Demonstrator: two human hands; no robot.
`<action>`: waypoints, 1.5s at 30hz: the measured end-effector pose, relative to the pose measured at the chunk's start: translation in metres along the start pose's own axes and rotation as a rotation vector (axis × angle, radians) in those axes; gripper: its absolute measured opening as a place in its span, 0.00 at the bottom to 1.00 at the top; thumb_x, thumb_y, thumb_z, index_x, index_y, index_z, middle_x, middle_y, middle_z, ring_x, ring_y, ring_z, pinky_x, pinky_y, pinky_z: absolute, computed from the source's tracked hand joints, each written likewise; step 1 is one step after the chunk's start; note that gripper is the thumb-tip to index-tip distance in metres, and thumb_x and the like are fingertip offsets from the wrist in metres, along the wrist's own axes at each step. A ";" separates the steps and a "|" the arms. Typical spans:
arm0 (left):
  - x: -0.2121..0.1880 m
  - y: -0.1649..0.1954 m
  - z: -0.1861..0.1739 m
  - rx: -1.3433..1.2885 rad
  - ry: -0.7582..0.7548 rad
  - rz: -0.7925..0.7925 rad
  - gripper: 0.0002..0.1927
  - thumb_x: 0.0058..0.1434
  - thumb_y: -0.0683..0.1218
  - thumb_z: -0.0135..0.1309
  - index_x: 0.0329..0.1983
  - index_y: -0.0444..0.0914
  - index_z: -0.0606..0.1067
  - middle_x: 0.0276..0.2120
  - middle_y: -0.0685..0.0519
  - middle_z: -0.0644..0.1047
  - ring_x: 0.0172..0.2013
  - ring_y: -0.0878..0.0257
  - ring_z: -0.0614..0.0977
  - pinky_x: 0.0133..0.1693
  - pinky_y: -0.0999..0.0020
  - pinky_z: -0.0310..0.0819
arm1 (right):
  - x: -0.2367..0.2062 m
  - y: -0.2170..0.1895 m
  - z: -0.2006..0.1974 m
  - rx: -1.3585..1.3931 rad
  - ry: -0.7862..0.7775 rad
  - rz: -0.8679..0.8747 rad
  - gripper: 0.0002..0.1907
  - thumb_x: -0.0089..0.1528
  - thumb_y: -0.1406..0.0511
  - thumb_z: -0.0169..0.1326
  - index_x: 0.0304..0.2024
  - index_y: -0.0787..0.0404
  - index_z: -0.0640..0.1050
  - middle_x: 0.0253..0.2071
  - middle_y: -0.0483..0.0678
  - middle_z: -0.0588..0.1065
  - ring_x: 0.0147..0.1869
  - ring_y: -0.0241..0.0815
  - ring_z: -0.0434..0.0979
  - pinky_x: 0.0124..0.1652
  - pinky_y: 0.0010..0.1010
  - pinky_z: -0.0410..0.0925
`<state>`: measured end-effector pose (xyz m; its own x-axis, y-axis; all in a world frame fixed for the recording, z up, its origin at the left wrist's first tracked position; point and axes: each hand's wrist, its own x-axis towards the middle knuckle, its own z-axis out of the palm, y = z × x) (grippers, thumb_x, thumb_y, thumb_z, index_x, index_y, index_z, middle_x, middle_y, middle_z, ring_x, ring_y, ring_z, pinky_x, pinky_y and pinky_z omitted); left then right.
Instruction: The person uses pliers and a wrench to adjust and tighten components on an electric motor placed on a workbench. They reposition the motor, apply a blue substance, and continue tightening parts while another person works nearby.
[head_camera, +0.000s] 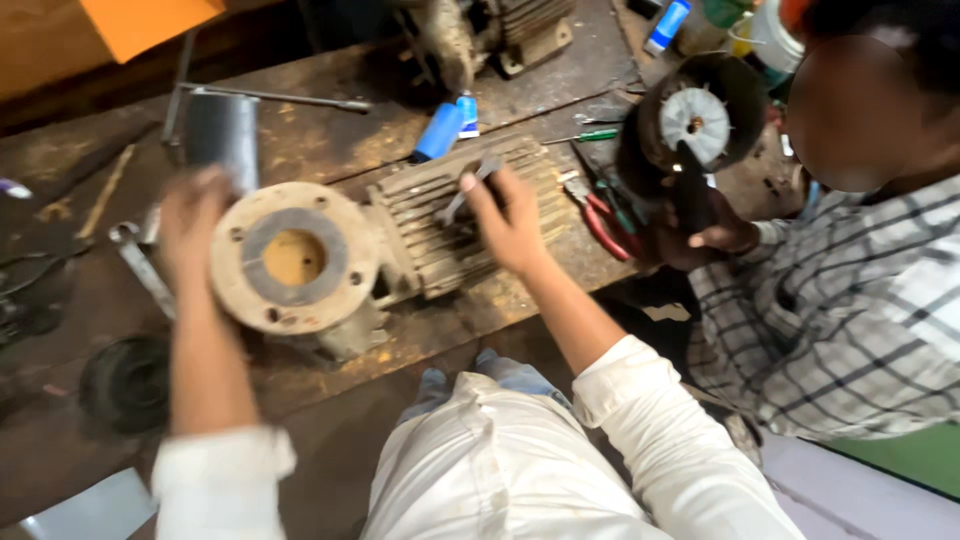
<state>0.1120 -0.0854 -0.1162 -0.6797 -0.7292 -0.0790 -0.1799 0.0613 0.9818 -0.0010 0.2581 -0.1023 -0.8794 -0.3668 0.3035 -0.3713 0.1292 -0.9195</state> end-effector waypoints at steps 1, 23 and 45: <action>-0.027 -0.004 -0.016 -0.048 -0.010 0.241 0.11 0.79 0.49 0.57 0.51 0.35 0.78 0.45 0.52 0.80 0.44 0.63 0.81 0.48 0.69 0.75 | -0.010 0.001 -0.008 0.068 -0.052 0.034 0.10 0.71 0.64 0.54 0.37 0.63 0.75 0.29 0.46 0.74 0.33 0.34 0.72 0.36 0.28 0.67; -0.251 0.056 0.148 1.153 -0.039 0.551 0.11 0.71 0.46 0.56 0.54 0.42 0.77 0.50 0.48 0.78 0.41 0.48 0.83 0.41 0.56 0.78 | -0.033 0.057 -0.169 -0.234 0.184 -0.041 0.09 0.72 0.67 0.49 0.48 0.66 0.78 0.40 0.55 0.79 0.44 0.48 0.84 0.46 0.34 0.74; -0.233 0.030 0.149 1.341 0.053 0.582 0.10 0.71 0.46 0.56 0.53 0.41 0.77 0.52 0.52 0.79 0.30 0.49 0.82 0.31 0.57 0.77 | -0.067 0.080 -0.185 -0.275 0.067 0.133 0.11 0.71 0.65 0.48 0.45 0.65 0.78 0.33 0.56 0.76 0.36 0.51 0.79 0.41 0.36 0.71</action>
<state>0.1588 0.1880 -0.0942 -0.8653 -0.4018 0.2998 -0.4278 0.9036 -0.0236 -0.0269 0.4631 -0.1498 -0.9400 -0.2697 0.2090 -0.3101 0.4196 -0.8531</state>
